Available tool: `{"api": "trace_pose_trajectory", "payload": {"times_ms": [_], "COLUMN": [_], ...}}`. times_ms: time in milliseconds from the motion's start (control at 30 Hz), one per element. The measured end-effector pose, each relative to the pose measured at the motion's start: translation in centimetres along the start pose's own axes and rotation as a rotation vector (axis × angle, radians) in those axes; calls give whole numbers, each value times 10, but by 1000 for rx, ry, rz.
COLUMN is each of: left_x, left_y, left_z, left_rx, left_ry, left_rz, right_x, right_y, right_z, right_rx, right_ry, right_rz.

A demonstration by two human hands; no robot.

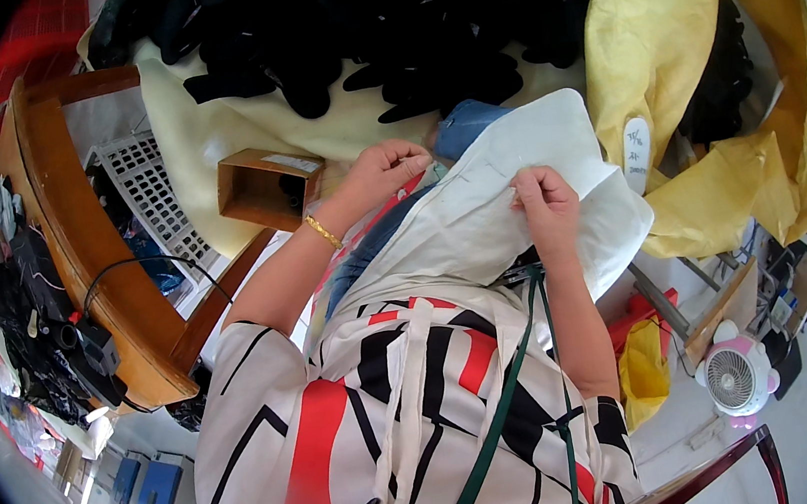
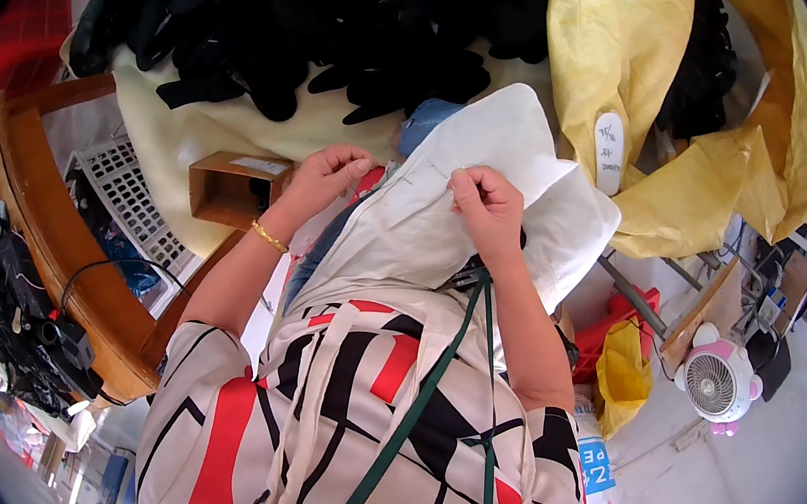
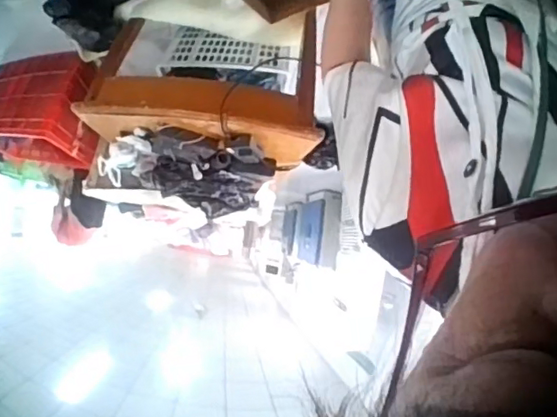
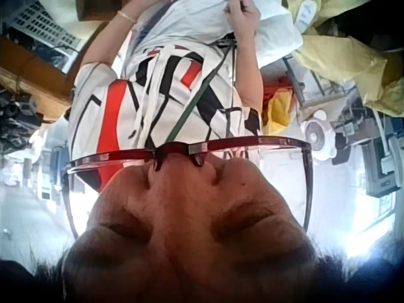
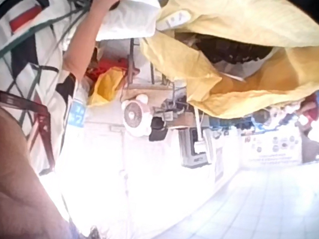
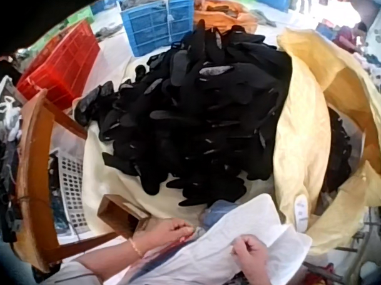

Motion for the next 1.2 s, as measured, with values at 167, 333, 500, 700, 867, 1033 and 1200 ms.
{"api": "trace_pose_trajectory", "payload": {"times_ms": [167,333,500,700,867,1033,1200], "left_x": [7,4,3,-12,-25,-15,7], "left_y": [13,15,10,-9,-33,-16,-40], "left_z": [11,-16,-13,-25,-69,-70,-83], "left_rx": [-37,5,147,-57,-268,-282,-67], "left_ry": [28,34,-84,-109,-248,-378,-431], "left_rz": [-140,-158,-97,13,-16,-207,-263], "right_x": [1,0,3,8,8,6,4], "right_y": [0,-3,-6,-10,-10,-9,-7], "right_z": [0,6,6,9,8,6,5], "right_rx": [25,40,44,1,12,-3,8], "right_ry": [-1,-37,-43,-41,-46,-27,-36], "right_rz": [-19,-33,1,38,53,57,32]}}
Point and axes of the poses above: each hand's wrist, its own x-axis away from the middle knuckle, its own y-axis out of the palm, z = x × y, the point moved 5 cm from there along -x, towards the middle knuckle, and after that the axes turned 12 degrees about -z, right-handed, at the moved point
